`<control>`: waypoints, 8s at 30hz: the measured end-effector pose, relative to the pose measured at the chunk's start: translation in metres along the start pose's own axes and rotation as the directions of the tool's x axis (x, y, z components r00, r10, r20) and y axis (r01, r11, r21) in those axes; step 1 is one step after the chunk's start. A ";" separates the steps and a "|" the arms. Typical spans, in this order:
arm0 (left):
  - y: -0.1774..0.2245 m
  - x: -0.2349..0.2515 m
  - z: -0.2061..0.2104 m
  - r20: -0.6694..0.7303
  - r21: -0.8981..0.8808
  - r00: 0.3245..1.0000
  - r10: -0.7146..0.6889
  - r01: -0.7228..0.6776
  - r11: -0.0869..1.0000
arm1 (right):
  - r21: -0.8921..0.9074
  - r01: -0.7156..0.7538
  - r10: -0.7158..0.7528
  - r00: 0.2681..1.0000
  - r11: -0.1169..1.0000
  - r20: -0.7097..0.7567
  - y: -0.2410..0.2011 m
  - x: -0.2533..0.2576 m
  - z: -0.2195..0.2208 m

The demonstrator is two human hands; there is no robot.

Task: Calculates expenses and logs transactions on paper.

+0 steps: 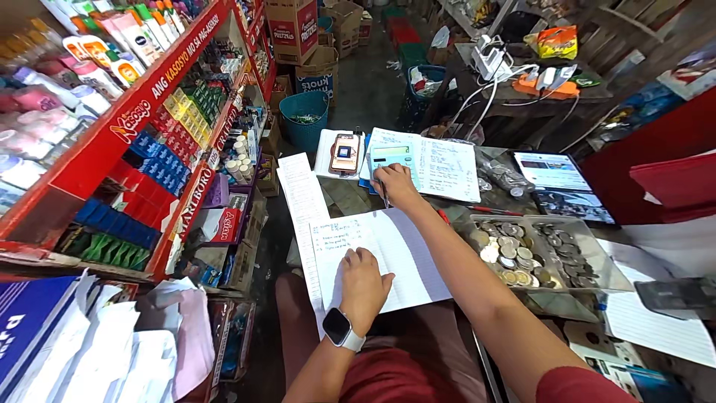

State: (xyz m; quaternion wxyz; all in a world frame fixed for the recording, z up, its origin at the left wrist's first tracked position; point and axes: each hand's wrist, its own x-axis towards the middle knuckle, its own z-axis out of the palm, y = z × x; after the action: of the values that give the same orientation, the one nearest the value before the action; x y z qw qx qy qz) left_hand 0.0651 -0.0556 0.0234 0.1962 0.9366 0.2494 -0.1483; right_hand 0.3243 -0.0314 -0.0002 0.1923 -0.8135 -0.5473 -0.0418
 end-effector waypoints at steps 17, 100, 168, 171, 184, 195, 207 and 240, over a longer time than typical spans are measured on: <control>-0.001 0.000 -0.001 -0.022 -0.010 1.000 0.011 -0.011 1.000 | -0.002 -0.111 0.110 0.988 0.994 -0.107 0.021 -0.022 -0.008; 0.001 0.001 0.004 -0.097 -0.069 0.995 0.030 -0.037 0.997 | 0.044 -0.003 0.008 0.991 0.999 -0.135 0.000 -0.038 -0.012; 0.001 -0.002 0.004 -0.060 -0.007 0.998 0.022 -0.023 1.000 | 0.813 -0.282 0.372 0.924 0.509 0.088 -0.066 -0.096 -0.005; 0.001 -0.004 0.010 -0.092 0.000 0.995 0.030 -0.030 1.000 | 0.908 -0.317 0.450 0.877 0.274 0.171 -0.080 -0.094 -0.003; 0.004 -0.003 0.016 -0.118 -0.036 0.993 0.022 -0.027 0.999 | 0.858 -0.285 0.391 0.914 0.427 0.109 -0.089 -0.093 0.019; 0.005 -0.005 0.014 -0.113 0.002 0.993 0.033 -0.033 0.999 | 0.847 -0.268 0.398 0.914 0.459 0.073 -0.091 -0.095 0.019; 0.005 -0.004 0.013 -0.108 0.005 0.994 0.029 -0.029 1.000 | 0.871 -0.280 0.420 0.902 0.403 0.096 -0.093 -0.095 0.018; 0.005 -0.005 0.010 -0.074 0.034 0.997 0.023 -0.021 0.999 | 0.843 -0.212 0.391 0.920 0.494 0.002 -0.089 -0.097 0.030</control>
State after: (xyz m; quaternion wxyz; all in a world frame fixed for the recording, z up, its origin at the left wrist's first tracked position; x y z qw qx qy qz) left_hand 0.0622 -0.0662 0.0176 0.1727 0.9473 0.2438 -0.1153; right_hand 0.2005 -0.0761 -0.0309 0.6080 -0.7003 -0.3289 0.1782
